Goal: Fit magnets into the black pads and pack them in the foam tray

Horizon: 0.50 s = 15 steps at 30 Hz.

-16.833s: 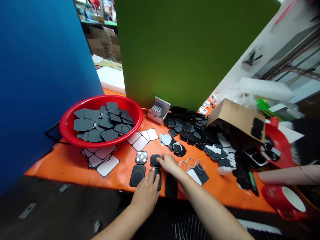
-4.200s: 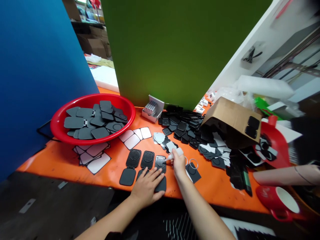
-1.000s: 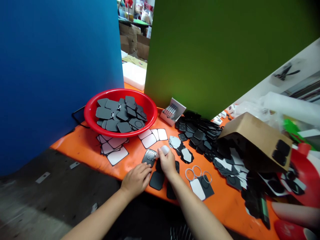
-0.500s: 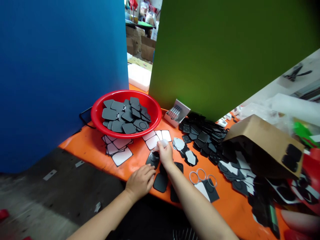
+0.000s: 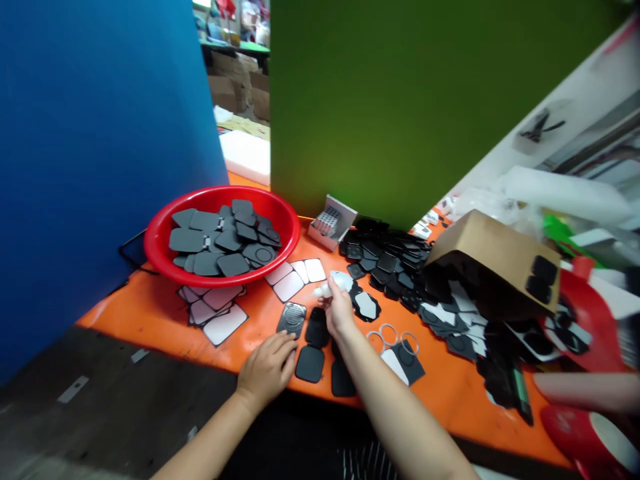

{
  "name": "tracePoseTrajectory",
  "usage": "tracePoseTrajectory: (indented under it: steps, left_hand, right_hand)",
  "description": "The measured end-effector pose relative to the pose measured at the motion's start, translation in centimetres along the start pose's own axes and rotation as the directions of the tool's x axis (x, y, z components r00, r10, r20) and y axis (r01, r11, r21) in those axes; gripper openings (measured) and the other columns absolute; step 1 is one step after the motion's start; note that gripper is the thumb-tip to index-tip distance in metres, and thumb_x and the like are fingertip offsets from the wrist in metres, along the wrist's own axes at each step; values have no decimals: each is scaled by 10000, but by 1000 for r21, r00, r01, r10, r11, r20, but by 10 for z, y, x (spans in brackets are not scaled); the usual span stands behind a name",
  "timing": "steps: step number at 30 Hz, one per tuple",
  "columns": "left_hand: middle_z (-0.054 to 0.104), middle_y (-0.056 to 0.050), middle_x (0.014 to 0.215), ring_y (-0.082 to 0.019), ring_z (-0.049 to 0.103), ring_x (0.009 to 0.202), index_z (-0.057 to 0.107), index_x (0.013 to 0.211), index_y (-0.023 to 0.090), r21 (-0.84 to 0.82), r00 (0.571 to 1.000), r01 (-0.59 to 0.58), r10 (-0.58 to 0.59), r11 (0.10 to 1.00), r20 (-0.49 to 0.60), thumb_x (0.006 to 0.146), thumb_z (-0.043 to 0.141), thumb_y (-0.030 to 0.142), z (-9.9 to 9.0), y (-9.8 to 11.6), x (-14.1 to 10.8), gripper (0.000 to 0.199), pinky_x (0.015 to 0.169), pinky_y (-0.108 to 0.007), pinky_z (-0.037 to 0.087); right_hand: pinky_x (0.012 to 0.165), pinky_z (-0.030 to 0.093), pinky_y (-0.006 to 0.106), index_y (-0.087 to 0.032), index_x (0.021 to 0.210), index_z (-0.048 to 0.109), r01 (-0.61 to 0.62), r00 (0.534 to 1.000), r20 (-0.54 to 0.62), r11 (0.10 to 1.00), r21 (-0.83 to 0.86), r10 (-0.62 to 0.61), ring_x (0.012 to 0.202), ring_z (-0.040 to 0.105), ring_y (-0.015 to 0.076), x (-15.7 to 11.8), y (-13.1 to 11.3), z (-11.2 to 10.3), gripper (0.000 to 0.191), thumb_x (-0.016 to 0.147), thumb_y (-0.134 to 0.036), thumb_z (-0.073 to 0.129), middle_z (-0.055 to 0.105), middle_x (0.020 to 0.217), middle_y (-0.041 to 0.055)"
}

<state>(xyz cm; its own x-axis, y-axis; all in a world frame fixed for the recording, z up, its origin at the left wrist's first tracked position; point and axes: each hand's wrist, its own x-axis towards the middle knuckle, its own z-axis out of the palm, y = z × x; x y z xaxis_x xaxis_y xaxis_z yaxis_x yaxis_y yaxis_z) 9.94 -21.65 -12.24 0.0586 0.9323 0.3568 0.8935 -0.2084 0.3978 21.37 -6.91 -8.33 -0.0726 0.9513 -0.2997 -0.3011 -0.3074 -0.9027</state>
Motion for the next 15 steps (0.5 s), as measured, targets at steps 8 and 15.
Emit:
tracePoseTrajectory:
  steps: [8, 15]
  left_hand:
    - [574, -81, 1116, -257, 524, 1028, 533, 1071, 206, 12, 994, -103, 102, 995, 31, 765, 506, 346, 7, -18, -1, 338, 875, -415, 422]
    - [522, -87, 1111, -263, 536, 959, 537, 1023, 229, 38, 999, -13, 14, 999, -28, 778, 450, 387, 2, -13, 7, 304, 824, -428, 429]
  right_hand:
    - [489, 448, 173, -142, 816, 540, -205, 961, -91, 895, 395, 260, 529, 525, 79, -46, -51, -140, 139, 763, -270, 538, 605, 712, 48]
    - [312, 337, 129, -200, 742, 480, 85, 820, -538, 888, 452, 195, 333, 394, 54, -57, -70, -282, 143, 829, -226, 370, 482, 481, -49]
